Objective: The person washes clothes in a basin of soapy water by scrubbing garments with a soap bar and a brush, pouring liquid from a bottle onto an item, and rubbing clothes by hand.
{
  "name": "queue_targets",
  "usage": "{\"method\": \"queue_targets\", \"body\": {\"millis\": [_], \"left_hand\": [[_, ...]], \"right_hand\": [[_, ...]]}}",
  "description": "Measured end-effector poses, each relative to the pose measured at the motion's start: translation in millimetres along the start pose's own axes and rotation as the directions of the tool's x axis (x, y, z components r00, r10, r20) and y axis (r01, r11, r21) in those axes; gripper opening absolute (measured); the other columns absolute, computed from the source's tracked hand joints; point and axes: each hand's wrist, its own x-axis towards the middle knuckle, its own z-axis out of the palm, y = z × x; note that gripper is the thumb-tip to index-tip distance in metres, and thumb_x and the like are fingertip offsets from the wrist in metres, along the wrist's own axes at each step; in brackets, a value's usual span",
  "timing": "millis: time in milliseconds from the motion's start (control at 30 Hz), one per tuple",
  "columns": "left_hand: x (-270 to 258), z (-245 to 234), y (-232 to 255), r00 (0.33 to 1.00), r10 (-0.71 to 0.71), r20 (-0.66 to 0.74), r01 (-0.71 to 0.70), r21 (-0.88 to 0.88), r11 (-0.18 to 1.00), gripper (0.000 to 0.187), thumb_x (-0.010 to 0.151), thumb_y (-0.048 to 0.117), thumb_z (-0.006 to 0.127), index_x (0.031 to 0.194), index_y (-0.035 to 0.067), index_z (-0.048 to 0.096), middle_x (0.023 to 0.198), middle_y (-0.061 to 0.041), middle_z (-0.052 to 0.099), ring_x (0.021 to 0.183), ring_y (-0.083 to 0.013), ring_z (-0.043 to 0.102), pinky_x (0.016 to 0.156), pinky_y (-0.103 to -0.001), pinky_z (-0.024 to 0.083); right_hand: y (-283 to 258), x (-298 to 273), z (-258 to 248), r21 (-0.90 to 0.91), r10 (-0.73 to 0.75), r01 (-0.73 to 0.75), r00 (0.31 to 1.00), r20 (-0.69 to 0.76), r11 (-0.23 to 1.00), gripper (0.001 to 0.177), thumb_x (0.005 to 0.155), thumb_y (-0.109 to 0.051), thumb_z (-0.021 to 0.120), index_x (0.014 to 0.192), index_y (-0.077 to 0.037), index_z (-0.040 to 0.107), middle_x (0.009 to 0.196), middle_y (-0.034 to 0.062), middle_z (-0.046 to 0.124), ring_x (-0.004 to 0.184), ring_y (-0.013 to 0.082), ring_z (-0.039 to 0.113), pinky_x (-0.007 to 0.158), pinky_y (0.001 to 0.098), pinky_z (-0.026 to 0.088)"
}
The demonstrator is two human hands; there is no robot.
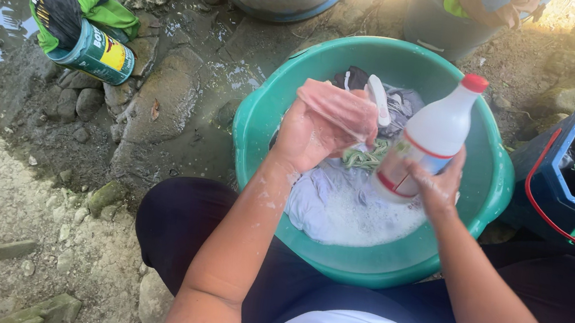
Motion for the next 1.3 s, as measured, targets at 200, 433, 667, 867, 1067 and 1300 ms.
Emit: {"method": "queue_targets", "body": {"millis": [200, 433, 667, 867, 1067, 1300], "left_hand": [[9, 11, -1, 0.919, 0.031, -0.392, -0.072, -0.092, 0.993, 0.051, 0.102, 0.048, 0.034, 0.096, 0.007, 0.064, 0.102, -0.015, 0.068, 0.092, -0.0279, 0.07, 0.084, -0.045, 0.058], [17, -72, -75, 0.984, -0.176, 0.04, 0.17, 0.115, 0.979, 0.02, 0.094, 0.011, 0.05, 0.081, 0.003, 0.063, 0.093, -0.011, 0.067, 0.073, -0.0239, 0.063, 0.068, -0.036, 0.051], [28, -114, -91, 0.951, -0.184, -0.249, 0.297, 0.56, 0.773, 0.013, 0.095, 0.016, 0.06, 0.094, 0.007, 0.071, 0.092, -0.009, 0.071, 0.075, -0.0124, 0.066, 0.067, -0.029, 0.055], [45, -147, -125, 0.953, -0.038, -0.299, -0.019, -0.187, 0.982, 0.027, 0.098, 0.024, 0.06, 0.11, 0.0, 0.064, 0.097, -0.014, 0.071, 0.075, -0.0227, 0.068, 0.062, -0.038, 0.055], [10, -115, -190, 0.915, 0.337, -0.223, -0.213, 0.445, 0.87, 0.032, 0.091, 0.024, 0.07, 0.12, 0.017, 0.058, 0.108, -0.001, 0.058, 0.095, -0.0114, 0.059, 0.076, -0.038, 0.049], [28, -176, -206, 0.98, -0.074, -0.185, 0.031, -0.227, 0.973, 0.007, 0.093, 0.021, 0.065, 0.095, 0.015, 0.062, 0.08, -0.004, 0.06, 0.067, -0.022, 0.06, 0.051, -0.042, 0.047]], "right_hand": [[68, 68, -18, -0.213, -0.079, 0.017, 0.954, -0.288, 0.977, 0.114, 0.07, -0.019, 0.092, 0.161, -0.012, 0.023, 0.145, 0.0149, 0.056, 0.135, 0.0324, 0.056, 0.114, 0.0447, 0.045], [131, 80, 21, 0.314, 0.444, -0.327, 0.775, -0.451, 0.891, 0.062, 0.091, -0.029, 0.072, 0.146, -0.008, 0.051, 0.137, 0.0107, 0.061, 0.131, 0.0263, 0.055, 0.112, 0.0427, 0.041], [44, 69, 35, 0.149, 0.231, -0.341, 0.841, 0.489, 0.928, 0.059, 0.106, -0.052, 0.042, 0.1, -0.002, 0.073, 0.102, 0.0075, 0.071, 0.1, 0.0165, 0.062, 0.096, 0.0314, 0.046], [56, 44, 53, 0.284, 0.104, -0.187, 0.953, 0.284, 0.94, 0.036, 0.107, -0.035, 0.065, 0.093, -0.002, 0.067, 0.09, 0.0104, 0.071, 0.074, 0.0188, 0.065, 0.071, 0.033, 0.052], [81, 32, 78, -0.619, -0.267, 0.394, 0.919, 0.291, 0.68, 0.033, 0.101, -0.035, 0.064, 0.084, -0.008, 0.071, 0.081, 0.0092, 0.072, 0.075, 0.0253, 0.068, 0.07, 0.0414, 0.053], [83, 30, 78, -0.736, -0.563, 0.545, 0.781, 0.272, 0.401, 0.023, 0.105, -0.021, 0.059, 0.109, -0.009, 0.079, 0.082, 0.0122, 0.068, 0.077, 0.0322, 0.065, 0.068, 0.0478, 0.051]]}}
